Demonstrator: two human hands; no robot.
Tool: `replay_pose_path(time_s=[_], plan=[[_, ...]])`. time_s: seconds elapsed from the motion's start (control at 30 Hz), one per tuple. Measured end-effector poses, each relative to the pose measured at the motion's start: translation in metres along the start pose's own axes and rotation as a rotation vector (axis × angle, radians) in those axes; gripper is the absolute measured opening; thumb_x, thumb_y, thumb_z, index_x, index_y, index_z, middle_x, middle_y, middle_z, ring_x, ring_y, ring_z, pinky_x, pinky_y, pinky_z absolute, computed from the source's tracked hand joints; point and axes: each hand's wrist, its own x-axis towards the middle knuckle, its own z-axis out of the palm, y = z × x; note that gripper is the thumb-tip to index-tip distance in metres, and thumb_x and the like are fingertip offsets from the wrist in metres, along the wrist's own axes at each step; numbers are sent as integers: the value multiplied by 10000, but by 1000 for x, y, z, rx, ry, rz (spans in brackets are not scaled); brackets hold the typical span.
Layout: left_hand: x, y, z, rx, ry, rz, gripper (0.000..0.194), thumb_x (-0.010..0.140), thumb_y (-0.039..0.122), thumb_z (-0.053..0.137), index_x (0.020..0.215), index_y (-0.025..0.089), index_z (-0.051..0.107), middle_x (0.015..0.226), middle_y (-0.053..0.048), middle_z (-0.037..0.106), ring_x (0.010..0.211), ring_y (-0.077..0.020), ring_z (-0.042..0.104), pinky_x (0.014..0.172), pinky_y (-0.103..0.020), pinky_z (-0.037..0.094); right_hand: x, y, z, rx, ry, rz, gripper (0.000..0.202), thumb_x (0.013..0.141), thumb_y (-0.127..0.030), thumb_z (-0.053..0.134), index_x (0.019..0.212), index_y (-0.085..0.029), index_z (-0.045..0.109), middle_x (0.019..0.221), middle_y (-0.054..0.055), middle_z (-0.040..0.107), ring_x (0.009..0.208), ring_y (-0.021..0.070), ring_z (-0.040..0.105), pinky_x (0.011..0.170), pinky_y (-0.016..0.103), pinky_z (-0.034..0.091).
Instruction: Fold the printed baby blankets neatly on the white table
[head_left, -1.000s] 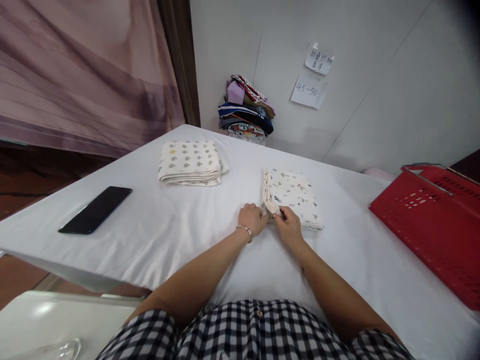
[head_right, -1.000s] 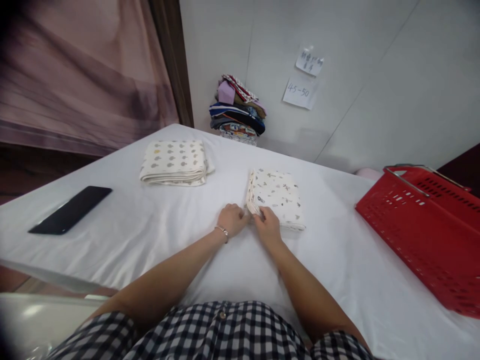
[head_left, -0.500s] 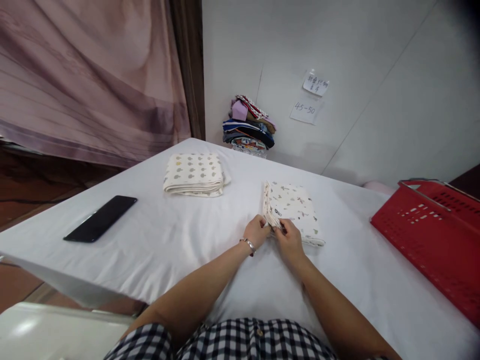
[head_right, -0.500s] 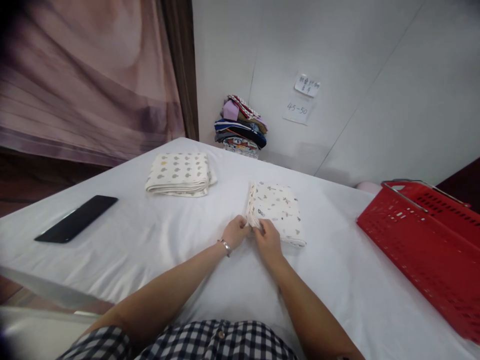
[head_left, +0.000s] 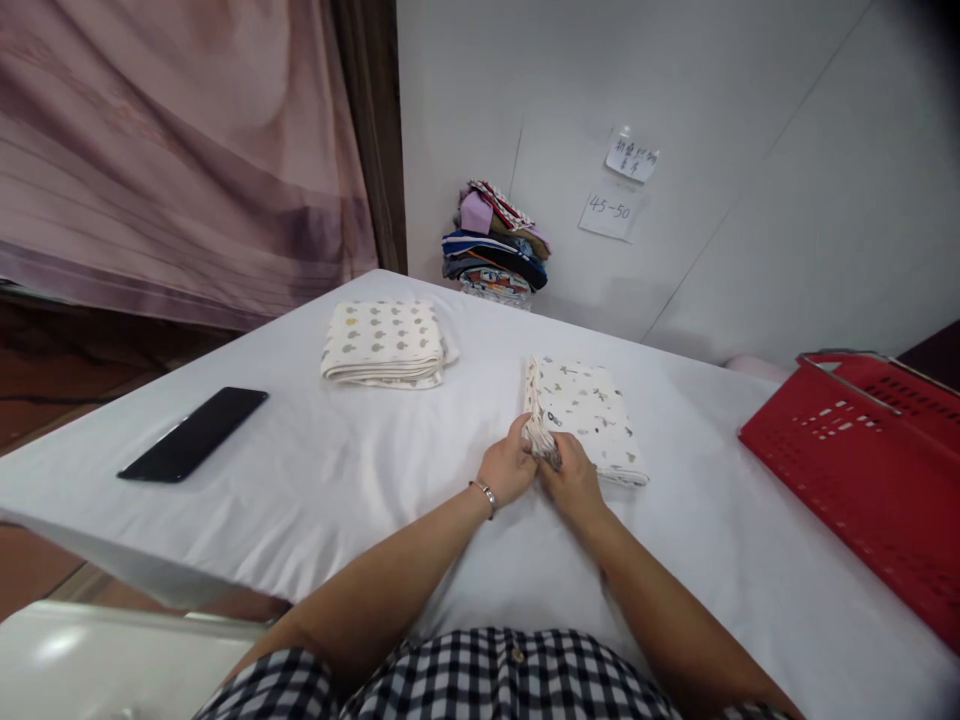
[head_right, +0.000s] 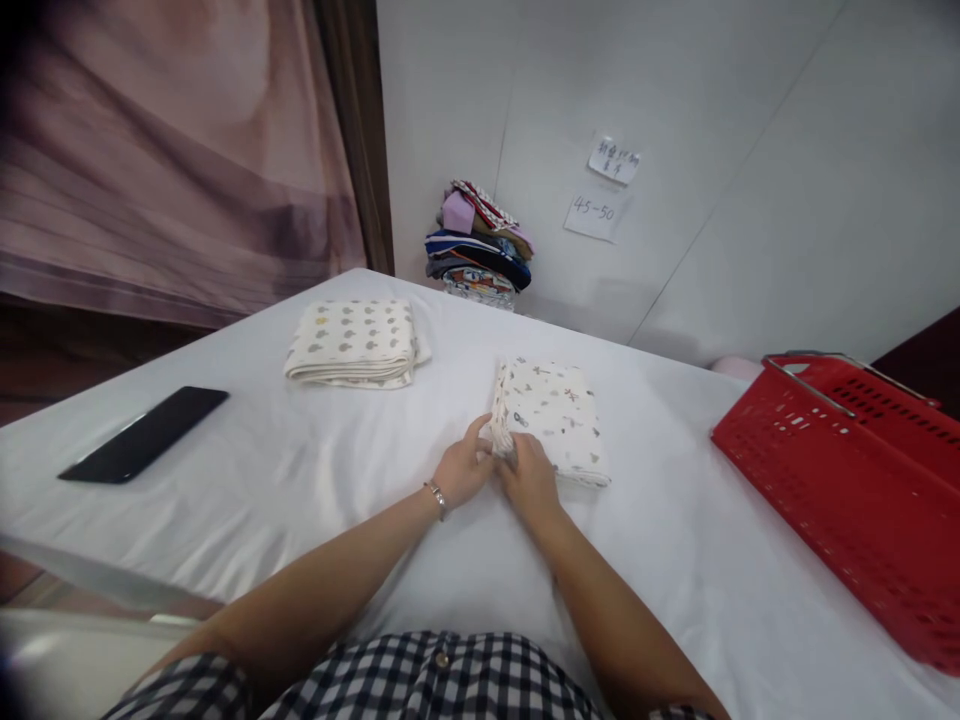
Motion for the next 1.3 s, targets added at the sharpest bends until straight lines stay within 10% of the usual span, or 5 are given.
replay_pose_path(time_s=[0.17,0.43,0.8,1.07,1.3], plan=[[3,-3,-1,114,39,-59,527,798,205,473,1315,239,374,982,-15,664,878,-178,595,794,-285,421,5,6,-8,221,34,185,254,780,-283,492,993,-185,589,830,22,615,685,164,533,628,290,437],[13,-3,7,330,18,-119,319,774,467,548,648,176,585,870,-107,616,958,-257,539,807,-331,414,20,21,-19,229,7,216,287,714,-289,540,970,-180,612,788,7,627,613,146,520,578,265,429],[20,4,11,-386,-6,-492,141,705,185,602,679,185,463,574,48,541,576,-125,589,532,-217,452,20,3,-27,-212,-161,-99,270,771,-165,446,1007,-208,569,961,59,614,881,206,548,723,309,426],[11,-2,9,-396,82,-312,232,708,115,553,895,204,450,571,74,570,524,-106,560,532,-211,451,15,-7,-21,-377,-185,-165,273,783,-108,440,1012,-210,550,986,81,597,882,223,524,685,312,404],[9,-1,3,-578,58,-447,244,754,213,567,964,199,443,547,68,557,553,-124,601,556,-230,490,10,-15,-8,-463,-223,-165,246,758,-55,450,923,-196,565,893,90,585,806,228,505,651,318,386]])
